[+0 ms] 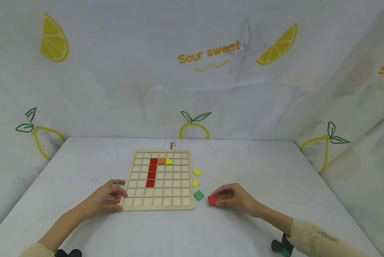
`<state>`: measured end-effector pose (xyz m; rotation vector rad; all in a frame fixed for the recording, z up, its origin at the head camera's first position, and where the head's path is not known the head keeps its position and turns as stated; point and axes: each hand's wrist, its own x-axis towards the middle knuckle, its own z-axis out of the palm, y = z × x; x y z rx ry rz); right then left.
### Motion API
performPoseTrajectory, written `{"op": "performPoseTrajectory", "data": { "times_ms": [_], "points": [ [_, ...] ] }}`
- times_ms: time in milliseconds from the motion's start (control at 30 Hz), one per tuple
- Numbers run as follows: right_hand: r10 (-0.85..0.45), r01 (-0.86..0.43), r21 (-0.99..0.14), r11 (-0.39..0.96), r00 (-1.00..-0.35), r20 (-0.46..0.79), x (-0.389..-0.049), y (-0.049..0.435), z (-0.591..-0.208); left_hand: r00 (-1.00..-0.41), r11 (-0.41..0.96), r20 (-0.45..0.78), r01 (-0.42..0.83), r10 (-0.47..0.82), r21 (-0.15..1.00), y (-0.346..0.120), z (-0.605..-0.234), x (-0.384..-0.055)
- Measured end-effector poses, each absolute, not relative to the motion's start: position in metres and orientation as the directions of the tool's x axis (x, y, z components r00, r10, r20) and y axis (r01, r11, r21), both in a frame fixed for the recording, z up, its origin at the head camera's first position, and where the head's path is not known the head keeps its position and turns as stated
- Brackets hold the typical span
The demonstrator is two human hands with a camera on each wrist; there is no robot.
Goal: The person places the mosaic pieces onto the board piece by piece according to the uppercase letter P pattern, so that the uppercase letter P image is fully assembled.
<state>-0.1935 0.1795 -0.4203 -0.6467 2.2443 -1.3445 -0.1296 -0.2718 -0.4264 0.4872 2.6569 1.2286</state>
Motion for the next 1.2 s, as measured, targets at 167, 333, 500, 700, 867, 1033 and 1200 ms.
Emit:
{"op": "performPoseTrajectory", "data": {
  "times_ms": [167, 333, 500, 700, 867, 1033, 1200],
  "points": [
    [-0.521, -0.029, -0.914, 0.405, -0.829, -0.205, -0.19, 0.181, -0.419, -0.929, 0.607, -0.012, 0.232, 0.37, 0.76, -0.272, -0.426, -0.13],
    [-0.455, 0.094, -0.917, 0.388, -0.845, -0.279, -0.187, 0.182, -0.414, -0.926, 0.601, -0.011, 0.236, 0.377, 0.764, -0.271, -0.426, -0.13],
    [-0.462, 0.14, -0.917, 0.373, -0.829, -0.315, -0.189, 0.187, -0.408, -0.927, 0.596, -0.01, 0.233, 0.375, 0.769, -0.272, -0.424, -0.129],
    [-0.454, 0.214, -0.912, 0.349, -0.813, -0.365, -0.195, 0.193, -0.407, -0.929, 0.592, -0.022, 0.218, 0.37, 0.776, -0.272, -0.424, -0.13],
    [-0.441, 0.25, -0.915, 0.318, -0.815, -0.376, -0.198, 0.194, -0.408, -0.927, 0.585, -0.02, 0.22, 0.375, 0.781, -0.272, -0.424, -0.13],
    [-0.413, 0.252, -0.914, 0.318, -0.831, -0.373, -0.201, 0.19, -0.408, -0.924, 0.585, -0.016, 0.229, 0.383, 0.778, -0.272, -0.424, -0.13],
    [-0.395, 0.243, -0.913, 0.327, -0.843, -0.365, -0.202, 0.182, -0.409, -0.926, 0.589, -0.018, 0.225, 0.377, 0.776, -0.272, -0.424, -0.13]
  ]
}}
